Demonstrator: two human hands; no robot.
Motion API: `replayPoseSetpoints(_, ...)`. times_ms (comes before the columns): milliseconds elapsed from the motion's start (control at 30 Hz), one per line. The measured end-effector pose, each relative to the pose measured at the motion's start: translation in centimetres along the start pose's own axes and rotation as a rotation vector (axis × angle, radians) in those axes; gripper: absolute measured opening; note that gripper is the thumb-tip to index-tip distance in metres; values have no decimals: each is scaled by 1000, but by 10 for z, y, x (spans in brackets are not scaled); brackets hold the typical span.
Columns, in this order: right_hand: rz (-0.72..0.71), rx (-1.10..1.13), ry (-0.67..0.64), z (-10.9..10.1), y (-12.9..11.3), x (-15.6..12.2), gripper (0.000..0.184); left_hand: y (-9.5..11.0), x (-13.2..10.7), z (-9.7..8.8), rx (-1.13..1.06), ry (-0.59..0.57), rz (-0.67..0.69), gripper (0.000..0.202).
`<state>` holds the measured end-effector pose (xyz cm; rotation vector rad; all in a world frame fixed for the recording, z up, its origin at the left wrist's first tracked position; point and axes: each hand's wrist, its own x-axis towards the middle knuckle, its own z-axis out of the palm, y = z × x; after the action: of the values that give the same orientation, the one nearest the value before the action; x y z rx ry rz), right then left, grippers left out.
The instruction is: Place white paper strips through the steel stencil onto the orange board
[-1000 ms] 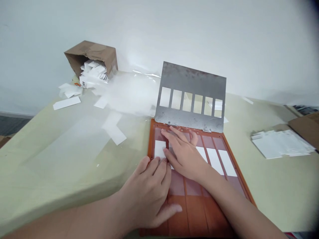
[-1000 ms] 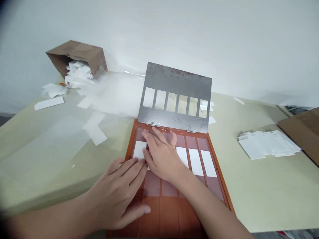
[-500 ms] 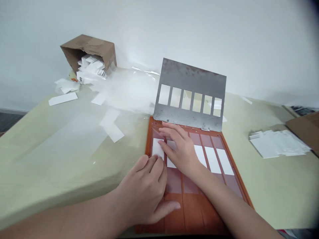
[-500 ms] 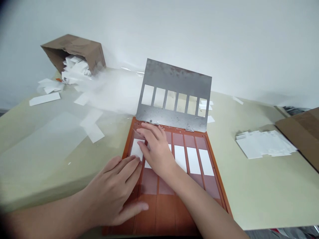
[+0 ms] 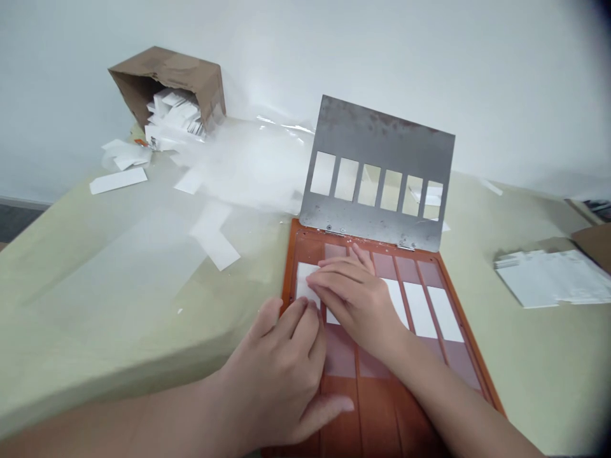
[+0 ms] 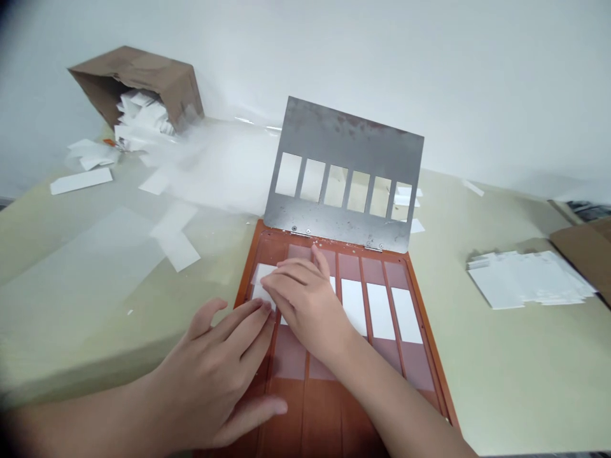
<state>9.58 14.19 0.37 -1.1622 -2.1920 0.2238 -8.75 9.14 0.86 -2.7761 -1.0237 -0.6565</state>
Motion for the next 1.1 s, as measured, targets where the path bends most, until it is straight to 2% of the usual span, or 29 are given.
replayPoseSetpoints(200,-25,-33,-69,-4,-2,-6,16,3,-3,-1,9,-18,-24,63)
replayPoseSetpoints(500,-29,-49,-40,-5,-5,-5,15,9,-6,0,60,-19,-67,62)
replayPoseSetpoints(667,-35,-41,-34,-5,-5,-5,17,10,-10,3,92,12,-36,63)
replayPoseSetpoints(1100,-33,-64,-83,-8,-7,-3,18,12,-14,5,161,2,-4,60)
